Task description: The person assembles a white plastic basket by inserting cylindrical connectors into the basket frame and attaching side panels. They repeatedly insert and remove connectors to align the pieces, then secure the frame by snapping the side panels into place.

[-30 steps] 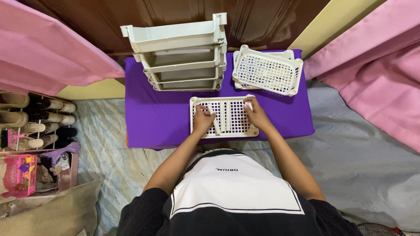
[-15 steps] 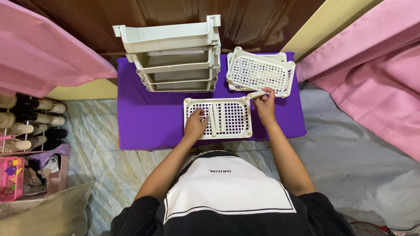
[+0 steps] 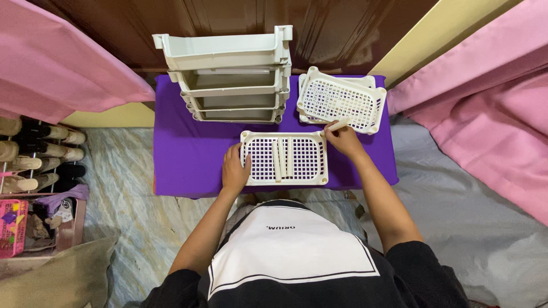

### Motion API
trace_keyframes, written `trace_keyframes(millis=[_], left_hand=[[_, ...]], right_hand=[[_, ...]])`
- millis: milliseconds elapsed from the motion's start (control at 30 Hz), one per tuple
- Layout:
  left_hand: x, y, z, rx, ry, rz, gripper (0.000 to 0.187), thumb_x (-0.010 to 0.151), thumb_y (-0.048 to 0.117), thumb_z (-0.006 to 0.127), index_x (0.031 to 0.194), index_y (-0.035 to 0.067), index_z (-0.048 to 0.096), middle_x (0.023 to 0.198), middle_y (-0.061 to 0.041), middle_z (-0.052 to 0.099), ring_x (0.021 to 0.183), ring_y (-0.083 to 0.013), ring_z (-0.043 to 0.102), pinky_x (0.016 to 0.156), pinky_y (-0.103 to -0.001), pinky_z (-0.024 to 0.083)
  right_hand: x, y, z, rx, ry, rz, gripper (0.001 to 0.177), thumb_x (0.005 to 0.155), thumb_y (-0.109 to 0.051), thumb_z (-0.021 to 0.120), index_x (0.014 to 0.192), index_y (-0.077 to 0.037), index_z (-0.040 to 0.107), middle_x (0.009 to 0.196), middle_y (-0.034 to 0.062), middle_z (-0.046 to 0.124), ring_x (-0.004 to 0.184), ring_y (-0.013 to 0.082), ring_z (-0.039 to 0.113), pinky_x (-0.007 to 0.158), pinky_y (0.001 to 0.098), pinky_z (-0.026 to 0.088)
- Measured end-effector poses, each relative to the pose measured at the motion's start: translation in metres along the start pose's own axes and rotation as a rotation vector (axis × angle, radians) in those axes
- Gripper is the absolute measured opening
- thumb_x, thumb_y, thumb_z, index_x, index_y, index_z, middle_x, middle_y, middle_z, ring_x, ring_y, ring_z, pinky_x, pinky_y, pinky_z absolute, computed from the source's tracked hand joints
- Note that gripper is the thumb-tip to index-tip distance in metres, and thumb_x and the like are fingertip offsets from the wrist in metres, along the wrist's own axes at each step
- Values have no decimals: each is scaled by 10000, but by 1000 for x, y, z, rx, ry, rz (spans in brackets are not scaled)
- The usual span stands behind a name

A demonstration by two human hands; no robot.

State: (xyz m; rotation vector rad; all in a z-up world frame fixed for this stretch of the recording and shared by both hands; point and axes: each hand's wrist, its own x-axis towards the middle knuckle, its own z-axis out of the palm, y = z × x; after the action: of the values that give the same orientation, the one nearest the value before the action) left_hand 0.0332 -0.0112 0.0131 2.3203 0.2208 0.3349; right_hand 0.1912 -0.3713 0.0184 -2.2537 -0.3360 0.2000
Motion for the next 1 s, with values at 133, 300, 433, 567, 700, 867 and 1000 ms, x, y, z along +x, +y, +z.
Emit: trace_keyframes(millis=[133,300,433,567,700,867,1000], left_hand=[[-5,-17,11,6,-69,-89,510,973,191,609,1431,-8,504,1329,-242,591,1207,-434,574,1009,-494,468],[-7,-23,20,-8,-90,-134,489,1022,199,534,1466,1,483,1342,-275,606,1189,-445,608,997,-487,493],[-7,-21,21,-14,-110,-168,505,1027,197,516,1487,-4,462,1348,-292,598,1197,-456,603,1002,-489,486],[-7,-17,18,-26,-99,-183,502,1022,210,523,1478,4,473,1372,-281,593,1218,-448,595,1015,-488,478],[-8,-16,17,-51,-79,-185,477,1022,214,527,1454,11,502,1363,-268,609,1222,-435,606,1022,-481,483],[-6,-16,17,-60,-72,-179,476,1009,203,540,1442,9,508,1352,-270,613,1212,-439,605,1016,-484,476],[-7,-20,19,-86,-73,-174,476,1010,203,534,1448,17,507,1342,-268,620,1209,-436,611,1013,-480,484]], right_hand=[[6,-13,-12,-38,-179,49,201,877,-206,734,1002,-50,754,903,107,764,824,214,716,778,351,561],[22,-17,-29,-109,-349,10,224,825,-205,783,1014,-85,783,910,100,782,828,251,729,771,374,567],[31,-12,-23,-270,-376,-68,208,826,-185,782,1008,-85,768,929,119,768,831,282,729,771,381,559],[18,-4,-10,-197,-250,-47,199,862,-202,769,981,-47,735,903,154,761,814,299,730,747,389,563],[-3,4,14,-122,7,-24,235,909,-222,749,971,-1,702,876,177,744,758,304,723,705,393,564],[-4,5,29,-173,89,146,272,952,-243,787,971,20,721,855,186,744,752,303,709,706,387,553],[8,6,14,-44,-64,70,246,850,-175,807,979,15,719,866,174,753,752,254,707,692,385,569]])
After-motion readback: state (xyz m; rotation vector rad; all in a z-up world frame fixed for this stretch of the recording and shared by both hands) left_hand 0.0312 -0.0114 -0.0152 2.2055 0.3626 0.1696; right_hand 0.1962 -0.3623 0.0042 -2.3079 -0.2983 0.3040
